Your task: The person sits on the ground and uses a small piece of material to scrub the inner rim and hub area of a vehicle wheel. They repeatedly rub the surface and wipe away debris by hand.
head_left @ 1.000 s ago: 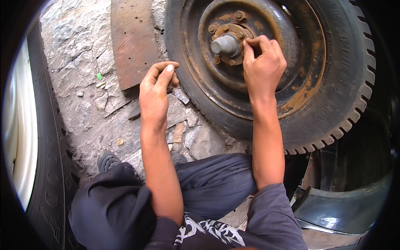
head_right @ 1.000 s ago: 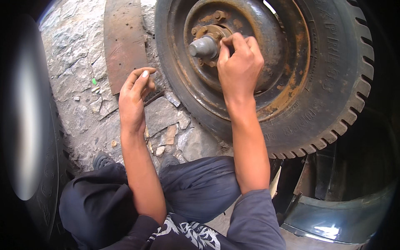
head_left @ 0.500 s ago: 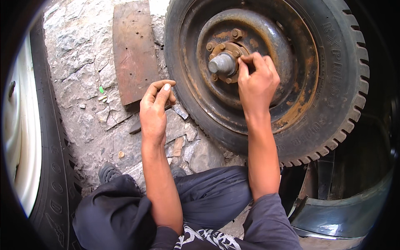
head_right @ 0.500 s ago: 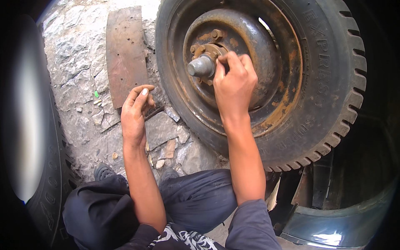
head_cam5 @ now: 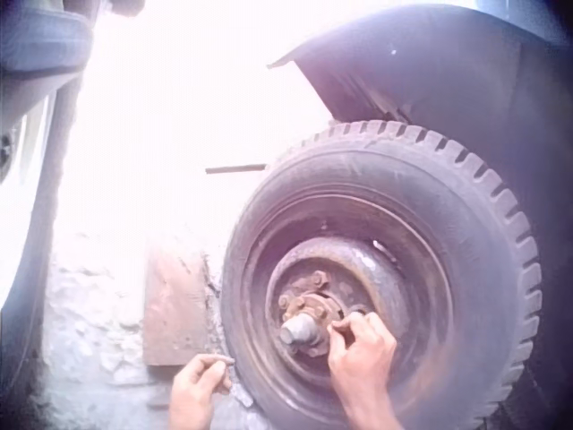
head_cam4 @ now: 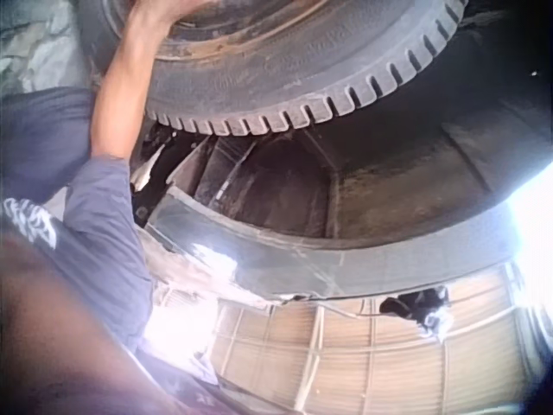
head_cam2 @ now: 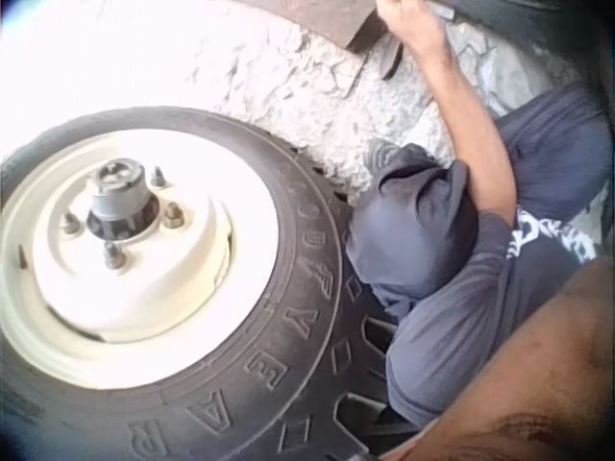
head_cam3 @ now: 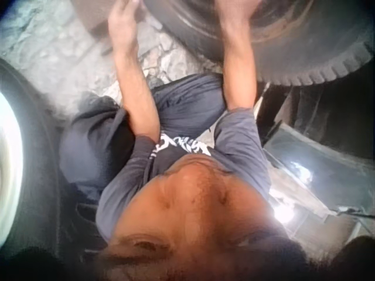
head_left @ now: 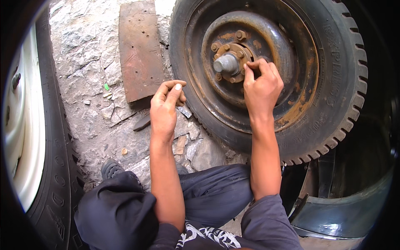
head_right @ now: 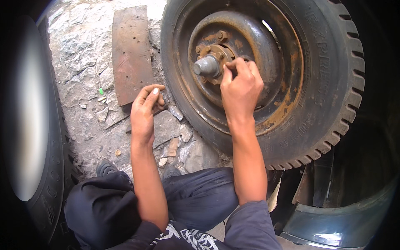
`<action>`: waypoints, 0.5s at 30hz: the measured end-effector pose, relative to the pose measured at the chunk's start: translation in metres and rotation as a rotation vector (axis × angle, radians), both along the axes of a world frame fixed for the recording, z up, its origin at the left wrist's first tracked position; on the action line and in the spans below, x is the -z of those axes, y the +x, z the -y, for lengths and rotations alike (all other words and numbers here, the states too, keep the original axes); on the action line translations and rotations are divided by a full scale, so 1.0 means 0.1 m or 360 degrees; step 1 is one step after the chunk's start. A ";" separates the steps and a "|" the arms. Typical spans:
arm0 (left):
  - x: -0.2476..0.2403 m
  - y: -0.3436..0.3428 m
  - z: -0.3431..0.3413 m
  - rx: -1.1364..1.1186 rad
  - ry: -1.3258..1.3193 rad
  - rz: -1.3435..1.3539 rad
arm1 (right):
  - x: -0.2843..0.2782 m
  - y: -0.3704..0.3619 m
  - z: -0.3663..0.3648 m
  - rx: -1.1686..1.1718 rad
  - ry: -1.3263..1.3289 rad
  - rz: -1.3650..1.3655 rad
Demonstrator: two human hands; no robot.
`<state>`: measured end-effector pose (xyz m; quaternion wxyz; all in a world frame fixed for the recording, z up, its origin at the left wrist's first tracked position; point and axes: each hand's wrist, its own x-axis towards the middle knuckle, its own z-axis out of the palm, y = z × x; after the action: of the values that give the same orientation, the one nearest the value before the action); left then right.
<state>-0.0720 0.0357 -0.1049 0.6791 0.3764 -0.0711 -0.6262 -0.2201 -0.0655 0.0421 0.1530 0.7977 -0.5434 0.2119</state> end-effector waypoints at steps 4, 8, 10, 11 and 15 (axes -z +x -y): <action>0.01 0.01 0.03 0.0010 -0.0012 0.0017 | 0.02 0.03 0.08 -0.0074 -0.0083 -0.0009; 0.03 0.08 0.00 0.0004 0.0005 -0.0013 | 0.05 0.00 -0.04 -0.0011 -0.0026 0.0025; -0.01 0.08 0.02 -0.0005 0.0033 -0.0021 | 0.05 -0.02 -0.01 -0.0014 -0.0035 0.0028; -0.02 0.10 0.03 -0.0039 0.0020 -0.0005 | 0.05 -0.03 0.00 -0.0014 -0.0038 0.0031; -0.01 0.11 0.02 -0.0059 -0.0010 -0.0012 | 0.05 0.07 0.15 -0.0085 -0.0107 0.0002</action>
<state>-0.0610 0.0342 -0.1036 0.6920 0.3733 -0.0634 -0.6146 -0.2134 -0.0801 0.0374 0.1737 0.8062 -0.5146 0.2346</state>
